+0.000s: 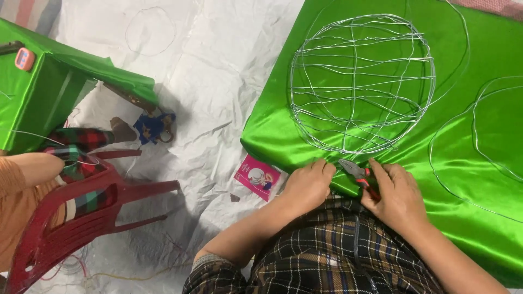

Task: A person is assembling a wire frame by twisting thin wires around a larger frame and securing them with pliers.

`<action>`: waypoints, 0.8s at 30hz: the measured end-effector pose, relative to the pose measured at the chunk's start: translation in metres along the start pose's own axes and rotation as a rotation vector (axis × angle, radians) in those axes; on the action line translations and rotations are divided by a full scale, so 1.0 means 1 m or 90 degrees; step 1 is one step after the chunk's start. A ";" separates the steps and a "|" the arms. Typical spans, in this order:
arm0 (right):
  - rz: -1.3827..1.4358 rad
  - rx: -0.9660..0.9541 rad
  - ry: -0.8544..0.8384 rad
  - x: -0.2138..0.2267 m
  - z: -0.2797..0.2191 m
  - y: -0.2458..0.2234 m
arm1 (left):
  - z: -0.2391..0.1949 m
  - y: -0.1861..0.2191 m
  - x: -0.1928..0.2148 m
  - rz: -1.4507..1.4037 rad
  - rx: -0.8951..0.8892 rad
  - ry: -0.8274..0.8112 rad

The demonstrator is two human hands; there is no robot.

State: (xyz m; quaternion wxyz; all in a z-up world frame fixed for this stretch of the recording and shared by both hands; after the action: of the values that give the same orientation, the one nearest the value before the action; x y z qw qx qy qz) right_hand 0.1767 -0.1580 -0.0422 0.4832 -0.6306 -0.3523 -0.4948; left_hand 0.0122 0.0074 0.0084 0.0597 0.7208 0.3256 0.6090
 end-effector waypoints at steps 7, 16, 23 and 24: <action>0.083 -0.175 0.001 0.050 -0.022 0.044 | -0.006 -0.006 0.014 -0.160 0.156 -0.047; -0.086 -0.121 0.047 0.035 -0.042 0.086 | -0.049 -0.037 0.045 -0.659 -0.018 0.160; 0.944 -0.564 0.043 0.155 0.043 0.039 | -0.086 -0.018 0.103 -0.181 -0.373 0.036; 1.111 -0.376 0.122 0.138 0.037 0.068 | -0.090 -0.017 0.115 -0.154 -0.366 -0.023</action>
State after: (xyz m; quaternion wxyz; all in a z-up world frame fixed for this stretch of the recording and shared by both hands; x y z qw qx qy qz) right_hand 0.2858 -0.1469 0.0717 0.5315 -0.7265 0.4289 -0.0754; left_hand -0.0720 0.0546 0.1195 0.3391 0.6412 0.2224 0.6515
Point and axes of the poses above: each hand's wrist, its own z-axis towards the middle knuckle, its own x-axis out of the back of the hand, y = z × x, the point moved 1 cm from there along z, towards the middle knuckle, and after that the axes turned 4 degrees about -z, right-handed, at the moved point
